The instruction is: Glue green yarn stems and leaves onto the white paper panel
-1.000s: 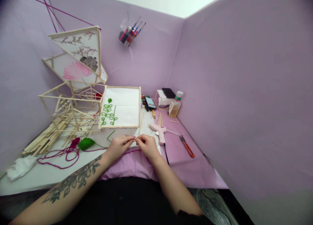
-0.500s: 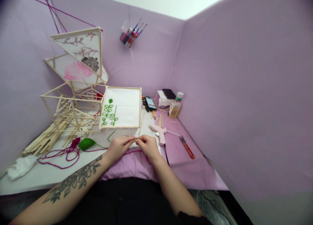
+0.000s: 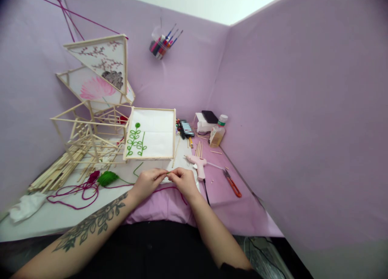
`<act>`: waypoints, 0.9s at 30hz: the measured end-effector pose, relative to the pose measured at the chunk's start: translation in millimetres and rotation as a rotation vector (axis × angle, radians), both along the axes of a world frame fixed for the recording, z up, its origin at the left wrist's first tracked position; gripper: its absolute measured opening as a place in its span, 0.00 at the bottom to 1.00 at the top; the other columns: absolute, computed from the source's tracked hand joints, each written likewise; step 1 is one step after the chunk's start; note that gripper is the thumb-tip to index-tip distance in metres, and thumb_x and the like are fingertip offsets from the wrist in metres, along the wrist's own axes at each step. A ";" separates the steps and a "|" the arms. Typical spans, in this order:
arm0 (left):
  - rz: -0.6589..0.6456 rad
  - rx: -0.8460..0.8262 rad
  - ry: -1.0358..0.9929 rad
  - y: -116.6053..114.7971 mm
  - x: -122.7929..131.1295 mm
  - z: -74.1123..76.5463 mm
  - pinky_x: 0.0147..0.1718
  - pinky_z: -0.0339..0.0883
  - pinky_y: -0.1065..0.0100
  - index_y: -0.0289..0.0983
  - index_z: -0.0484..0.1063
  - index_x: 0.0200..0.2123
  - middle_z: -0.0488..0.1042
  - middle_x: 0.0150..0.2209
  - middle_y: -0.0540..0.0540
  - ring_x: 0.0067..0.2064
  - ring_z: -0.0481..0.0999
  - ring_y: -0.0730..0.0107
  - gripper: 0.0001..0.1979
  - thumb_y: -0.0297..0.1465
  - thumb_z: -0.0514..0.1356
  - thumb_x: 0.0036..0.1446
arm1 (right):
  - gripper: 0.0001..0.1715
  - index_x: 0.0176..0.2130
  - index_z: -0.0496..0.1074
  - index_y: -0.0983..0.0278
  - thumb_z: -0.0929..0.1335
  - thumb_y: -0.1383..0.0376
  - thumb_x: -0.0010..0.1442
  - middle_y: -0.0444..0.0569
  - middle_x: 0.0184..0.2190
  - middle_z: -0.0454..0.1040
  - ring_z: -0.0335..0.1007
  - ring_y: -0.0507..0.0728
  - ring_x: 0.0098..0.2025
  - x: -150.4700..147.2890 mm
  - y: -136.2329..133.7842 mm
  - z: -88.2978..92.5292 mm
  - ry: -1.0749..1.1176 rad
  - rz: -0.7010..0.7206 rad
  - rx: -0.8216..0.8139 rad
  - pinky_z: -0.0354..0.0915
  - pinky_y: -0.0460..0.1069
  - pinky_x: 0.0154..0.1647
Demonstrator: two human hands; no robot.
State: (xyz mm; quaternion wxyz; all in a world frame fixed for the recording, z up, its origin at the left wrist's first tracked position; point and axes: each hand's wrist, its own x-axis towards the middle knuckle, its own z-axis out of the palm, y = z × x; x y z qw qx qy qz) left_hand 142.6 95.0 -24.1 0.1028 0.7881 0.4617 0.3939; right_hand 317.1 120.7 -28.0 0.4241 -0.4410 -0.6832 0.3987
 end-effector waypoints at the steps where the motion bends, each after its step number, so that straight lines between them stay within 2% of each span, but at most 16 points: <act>1: 0.003 -0.007 -0.004 -0.4 0.5 0.7 0.39 0.70 0.69 0.38 0.77 0.39 0.80 0.36 0.46 0.38 0.79 0.68 0.09 0.29 0.56 0.60 | 0.06 0.26 0.75 0.65 0.69 0.66 0.52 0.45 0.22 0.76 0.69 0.52 0.26 0.1 0.0 0.5 -0.002 0.008 -0.001 0.63 0.45 0.28; 4: 0.026 -0.045 -0.039 -1.3 2.4 3.6 0.38 0.68 0.70 0.38 0.76 0.34 0.79 0.33 0.47 0.36 0.77 0.69 0.07 0.29 0.57 0.58 | 0.08 0.27 0.75 0.65 0.67 0.64 0.54 0.46 0.22 0.76 0.70 0.53 0.26 0.1 0.8 0.3 0.028 0.038 -0.003 0.64 0.45 0.29; 8: 0.074 -0.179 -0.172 1.2 3.8 6.8 0.34 0.67 0.71 0.36 0.76 0.31 0.78 0.29 0.48 0.32 0.75 0.70 0.07 0.29 0.57 0.55 | 0.11 0.36 0.74 0.66 0.65 0.63 0.57 0.46 0.25 0.75 0.70 0.52 0.26 0.0 2.2 -2.9 0.115 0.027 0.036 0.65 0.46 0.28; 11: 0.085 -0.371 -0.298 5.2 3.9 8.8 0.30 0.66 0.71 0.35 0.75 0.29 0.76 0.26 0.49 0.28 0.73 0.70 0.08 0.31 0.57 0.52 | 0.12 0.41 0.72 0.64 0.66 0.66 0.55 0.47 0.31 0.75 0.70 0.52 0.29 -0.1 1.3 -3.8 0.035 0.049 0.192 0.64 0.45 0.28; 15: 0.018 -0.571 -0.400 8.2 4.3 11.5 0.27 0.62 0.72 0.34 0.74 0.27 0.73 0.23 0.51 0.26 0.70 0.73 0.08 0.32 0.57 0.50 | 0.16 0.46 0.72 0.61 0.66 0.69 0.56 0.51 0.38 0.74 0.70 0.54 0.35 -1.6 -0.7 -3.0 -0.058 0.148 0.434 0.67 0.47 0.32; 21: 0.026 -0.676 -0.420 7.6 3.9 12.5 0.19 0.53 0.74 0.34 0.72 0.23 0.63 0.17 0.55 0.20 0.59 0.77 0.08 0.32 0.57 0.48 | 0.12 0.42 0.76 0.59 0.65 0.69 0.60 0.50 0.36 0.78 0.73 0.56 0.39 -3.0 -0.7 -4.3 -0.092 0.144 0.486 0.68 0.52 0.43; 27: 0.033 -0.737 -0.457 8.5 2.2 11.0 0.18 0.51 0.75 0.34 0.73 0.26 0.69 0.20 0.53 0.20 0.59 0.78 0.08 0.32 0.58 0.47 | 0.10 0.37 0.76 0.60 0.66 0.70 0.59 0.49 0.34 0.79 0.74 0.55 0.37 -2.3 -0.9 -5.1 -0.111 0.087 0.456 0.68 0.50 0.41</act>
